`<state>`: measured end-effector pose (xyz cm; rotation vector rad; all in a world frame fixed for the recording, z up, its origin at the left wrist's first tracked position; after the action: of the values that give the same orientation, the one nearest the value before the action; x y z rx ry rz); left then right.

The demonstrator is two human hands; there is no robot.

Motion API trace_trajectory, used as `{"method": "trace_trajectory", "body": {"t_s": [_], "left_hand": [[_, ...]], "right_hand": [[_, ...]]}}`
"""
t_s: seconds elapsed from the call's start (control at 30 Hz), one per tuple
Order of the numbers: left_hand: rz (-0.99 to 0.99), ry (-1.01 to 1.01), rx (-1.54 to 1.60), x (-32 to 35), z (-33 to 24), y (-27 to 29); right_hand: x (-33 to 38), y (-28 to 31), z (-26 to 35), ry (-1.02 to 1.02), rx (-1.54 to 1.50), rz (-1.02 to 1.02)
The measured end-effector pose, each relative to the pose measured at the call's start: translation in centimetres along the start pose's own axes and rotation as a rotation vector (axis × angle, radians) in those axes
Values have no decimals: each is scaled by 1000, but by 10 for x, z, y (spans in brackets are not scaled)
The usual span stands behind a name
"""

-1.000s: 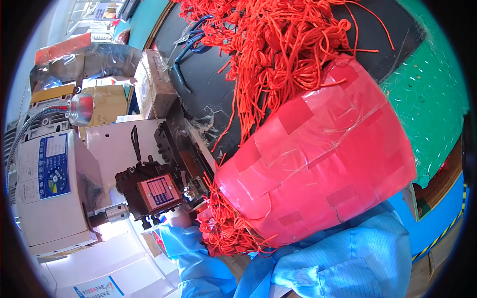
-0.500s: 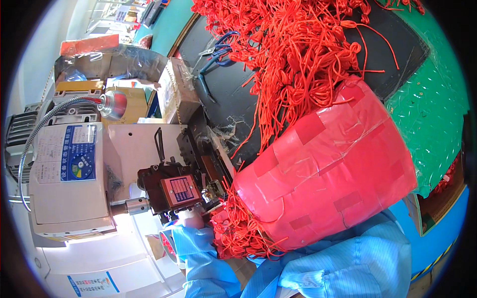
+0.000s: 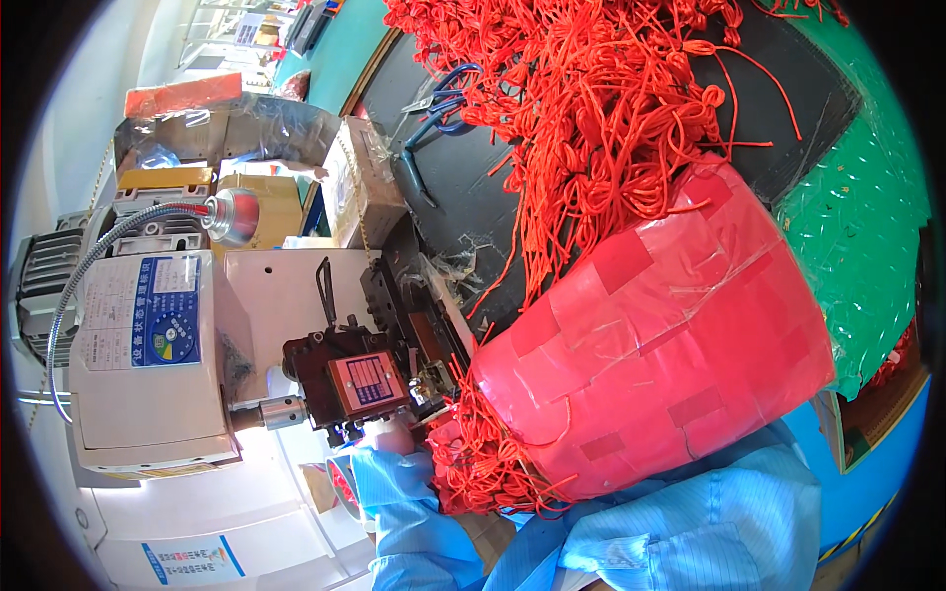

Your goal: The person assembles tags by positioning plastic pieces and cords into a fastening machine to join them together.

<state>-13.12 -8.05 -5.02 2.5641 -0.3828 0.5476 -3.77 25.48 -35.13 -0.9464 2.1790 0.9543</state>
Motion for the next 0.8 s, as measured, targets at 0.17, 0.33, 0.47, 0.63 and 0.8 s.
{"method": "trace_trajectory", "body": {"t_s": [0.17, 0.33, 0.47, 0.63, 0.8], "left_hand": [[-1, 2, -33, -3, 9, -14], [-23, -8, -76, -2, 11, -18], [-59, -38, -93, 12, -2, -41], [-52, -35, -135, 65, -74, -157], [-105, -77, -155, 22, -12, -55]], "right_hand": [[-36, -12, 6, 44, 13, -56], [-6, -25, 12, 110, 19, -100], [-15, -21, 2, 164, -6, -121], [-16, -43, 13, 207, 21, -176], [-36, -39, -5, 276, -19, -200]]}}
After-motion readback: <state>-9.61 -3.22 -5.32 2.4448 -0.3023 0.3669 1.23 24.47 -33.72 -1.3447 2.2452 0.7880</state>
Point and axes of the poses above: each hand's wrist, its own x-axis away from the middle knuckle, its own y-axis out of the back of the hand, z = x × y, the point moved 3 cm from there along -x, towards the middle knuckle, and after that the axes turned 1 degree about x, right-handed, at the moved point
